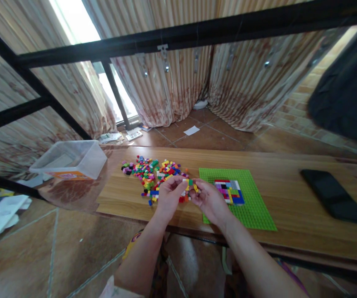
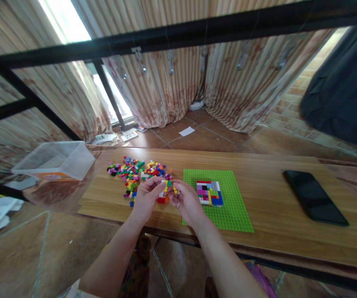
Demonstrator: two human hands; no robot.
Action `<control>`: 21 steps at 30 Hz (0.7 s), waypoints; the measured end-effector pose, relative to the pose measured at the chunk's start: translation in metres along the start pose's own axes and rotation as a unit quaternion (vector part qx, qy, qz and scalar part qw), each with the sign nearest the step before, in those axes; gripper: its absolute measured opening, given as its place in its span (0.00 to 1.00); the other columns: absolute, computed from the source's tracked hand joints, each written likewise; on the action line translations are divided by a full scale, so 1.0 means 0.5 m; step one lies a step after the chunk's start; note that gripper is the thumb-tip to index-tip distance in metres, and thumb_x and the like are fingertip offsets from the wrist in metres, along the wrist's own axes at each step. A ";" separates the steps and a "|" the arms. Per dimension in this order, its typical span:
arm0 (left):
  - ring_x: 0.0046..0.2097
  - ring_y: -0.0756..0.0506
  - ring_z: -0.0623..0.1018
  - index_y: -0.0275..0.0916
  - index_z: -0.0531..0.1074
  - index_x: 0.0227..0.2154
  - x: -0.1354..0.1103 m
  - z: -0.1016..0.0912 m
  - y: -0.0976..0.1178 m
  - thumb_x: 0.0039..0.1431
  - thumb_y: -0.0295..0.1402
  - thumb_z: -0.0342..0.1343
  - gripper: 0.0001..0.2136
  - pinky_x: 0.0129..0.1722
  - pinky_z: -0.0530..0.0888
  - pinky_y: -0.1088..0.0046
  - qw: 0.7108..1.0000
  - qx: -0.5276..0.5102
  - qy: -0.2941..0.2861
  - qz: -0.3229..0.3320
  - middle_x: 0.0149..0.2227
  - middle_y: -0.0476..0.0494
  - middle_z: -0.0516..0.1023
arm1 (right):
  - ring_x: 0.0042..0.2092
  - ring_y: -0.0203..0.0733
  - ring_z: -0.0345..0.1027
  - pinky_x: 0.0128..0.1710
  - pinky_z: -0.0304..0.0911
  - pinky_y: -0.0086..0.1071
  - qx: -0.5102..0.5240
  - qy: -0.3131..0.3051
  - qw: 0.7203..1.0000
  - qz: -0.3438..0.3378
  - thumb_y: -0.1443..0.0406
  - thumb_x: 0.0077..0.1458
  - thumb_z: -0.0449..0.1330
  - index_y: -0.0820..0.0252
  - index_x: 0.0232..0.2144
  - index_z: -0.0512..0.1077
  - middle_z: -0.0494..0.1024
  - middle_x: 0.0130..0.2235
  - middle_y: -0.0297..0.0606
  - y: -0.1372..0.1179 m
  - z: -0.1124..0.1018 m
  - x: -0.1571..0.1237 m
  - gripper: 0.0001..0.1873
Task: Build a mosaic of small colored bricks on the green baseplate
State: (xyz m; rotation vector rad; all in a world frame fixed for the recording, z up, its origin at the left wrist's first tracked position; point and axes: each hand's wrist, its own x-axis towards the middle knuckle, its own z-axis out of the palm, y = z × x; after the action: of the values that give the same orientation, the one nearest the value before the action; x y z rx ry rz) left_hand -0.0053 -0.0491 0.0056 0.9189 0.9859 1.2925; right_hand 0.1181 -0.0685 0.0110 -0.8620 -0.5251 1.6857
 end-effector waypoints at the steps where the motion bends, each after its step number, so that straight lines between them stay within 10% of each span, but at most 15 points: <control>1: 0.28 0.53 0.72 0.35 0.77 0.28 -0.001 0.002 0.000 0.43 0.36 0.67 0.11 0.30 0.68 0.78 1.000 0.010 -0.005 0.005 0.27 0.49 0.77 | 0.22 0.29 0.57 0.18 0.49 0.24 -0.016 -0.001 1.000 -0.010 0.57 0.41 0.68 0.59 0.26 0.72 0.70 0.22 0.29 0.002 0.000 0.001 0.13; 11: 0.28 0.53 0.72 0.35 0.76 0.28 -0.009 0.006 0.004 0.45 0.35 0.66 0.09 0.29 0.69 0.78 0.998 0.039 -0.040 0.013 0.26 0.49 0.76 | 0.18 0.27 0.48 0.17 0.41 0.25 -0.102 0.027 0.991 -0.077 0.55 0.40 0.70 0.61 0.22 0.72 0.64 0.17 0.26 0.011 -0.008 0.011 0.16; 21: 0.24 0.53 0.72 0.36 0.76 0.31 -0.006 0.000 0.003 0.45 0.36 0.66 0.11 0.26 0.69 0.78 0.997 -0.045 -0.032 -0.046 0.26 0.50 0.76 | 0.23 0.29 0.58 0.19 0.51 0.23 0.023 0.019 1.000 0.004 0.61 0.39 0.68 0.59 0.25 0.74 0.71 0.23 0.30 0.003 -0.008 0.003 0.10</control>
State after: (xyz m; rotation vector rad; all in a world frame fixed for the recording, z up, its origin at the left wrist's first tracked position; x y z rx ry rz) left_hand -0.0060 -0.0518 0.0070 0.8308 0.9030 1.2126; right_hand 0.1200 -0.0678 0.0070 -0.8627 -0.4561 1.6794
